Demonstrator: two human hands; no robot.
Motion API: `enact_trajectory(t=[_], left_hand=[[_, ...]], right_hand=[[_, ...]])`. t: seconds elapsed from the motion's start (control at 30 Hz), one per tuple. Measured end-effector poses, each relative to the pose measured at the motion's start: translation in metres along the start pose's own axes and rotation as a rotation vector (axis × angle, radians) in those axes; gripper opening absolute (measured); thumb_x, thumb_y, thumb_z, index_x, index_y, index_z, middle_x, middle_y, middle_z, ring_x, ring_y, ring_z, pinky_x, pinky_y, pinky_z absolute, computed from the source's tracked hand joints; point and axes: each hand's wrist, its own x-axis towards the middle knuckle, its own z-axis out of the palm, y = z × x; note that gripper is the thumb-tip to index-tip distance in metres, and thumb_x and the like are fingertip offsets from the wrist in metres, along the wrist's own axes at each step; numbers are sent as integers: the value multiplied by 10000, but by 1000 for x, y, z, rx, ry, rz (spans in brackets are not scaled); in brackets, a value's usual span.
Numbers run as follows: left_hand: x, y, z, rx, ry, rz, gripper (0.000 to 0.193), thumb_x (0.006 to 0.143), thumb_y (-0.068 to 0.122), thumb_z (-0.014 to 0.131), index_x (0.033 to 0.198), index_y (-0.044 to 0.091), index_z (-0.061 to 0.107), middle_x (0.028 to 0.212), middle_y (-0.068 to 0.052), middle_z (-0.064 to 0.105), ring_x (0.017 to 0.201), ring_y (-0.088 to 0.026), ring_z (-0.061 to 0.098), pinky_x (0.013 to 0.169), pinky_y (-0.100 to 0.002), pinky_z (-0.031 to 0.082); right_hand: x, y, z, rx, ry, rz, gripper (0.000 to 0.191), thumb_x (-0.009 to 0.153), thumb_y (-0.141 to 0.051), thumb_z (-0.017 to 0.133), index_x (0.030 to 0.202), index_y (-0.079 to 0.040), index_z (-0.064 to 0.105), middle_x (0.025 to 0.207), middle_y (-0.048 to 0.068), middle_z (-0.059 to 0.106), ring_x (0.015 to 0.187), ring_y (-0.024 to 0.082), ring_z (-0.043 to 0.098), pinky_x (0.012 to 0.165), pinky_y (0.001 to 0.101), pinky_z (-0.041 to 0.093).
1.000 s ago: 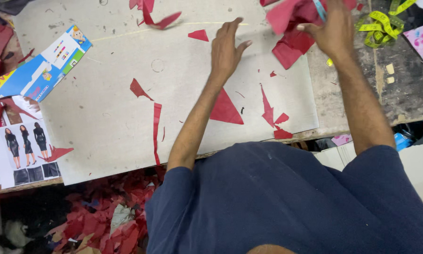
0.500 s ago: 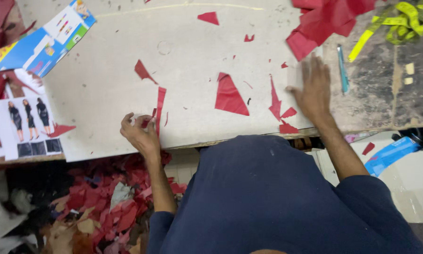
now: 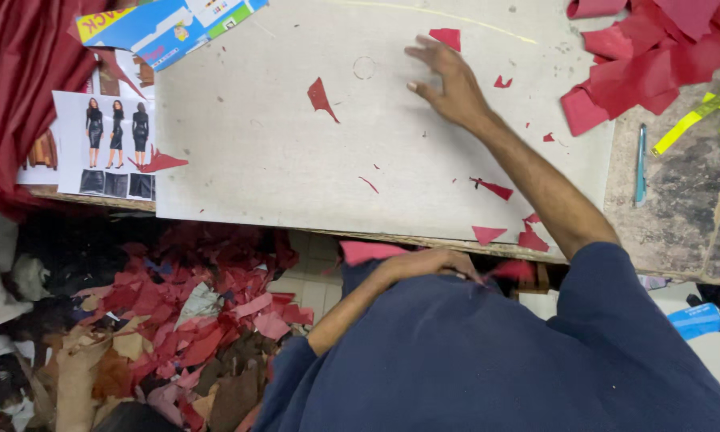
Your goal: The person cuts red fabric pieces on a worktable using a rotary cutter. They repeatedly position and cut the fabric, then gather and stack the cut pieces on the table.
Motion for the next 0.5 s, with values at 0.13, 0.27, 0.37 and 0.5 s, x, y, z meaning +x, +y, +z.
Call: enact_trajectory(t=[0.13, 0.27, 0.37, 0.5], left_hand=[[-42, 48, -27, 638, 540, -125, 462, 809, 60, 713, 1269, 19, 700, 1337, -205, 663, 1231, -376, 597, 1026, -428, 461], [-107, 85, -50, 365, 926, -310, 350, 918, 25, 670, 1265, 58, 703, 1311, -137, 707, 1248, -292, 654, 1058, -382, 503], [-142, 86, -58, 328, 1162, -421, 343, 922, 7, 656, 1256, 62, 712, 1299, -136, 710, 1258, -277, 649, 1072, -374, 497], [-197, 73, -94, 413, 1224, -477, 328, 912, 5, 670, 1231, 57, 732, 1274, -131, 718, 1239, -284, 632, 1056, -388, 489]], right_hand=[[52, 8, 1, -145, -9, 136, 781, 902, -258, 817, 1594, -202, 459, 1683, 254, 110, 1530, 466, 190, 1208, 567, 314], [119, 8, -2, -259, 130, 73, 864, 922, -314, 867, 1665, -208, 439, 1657, 332, 23, 1500, 548, 182, 1211, 603, 314], [172, 8, -8, -330, 225, 79, 742, 946, -316, 877, 1606, -217, 551, 1643, 351, 52, 1494, 565, 178, 1213, 612, 302], [242, 3, 2, -524, 361, 144, 608, 725, -264, 893, 1285, -116, 708, 1481, 298, 421, 1339, 536, 372, 1066, 648, 362]])
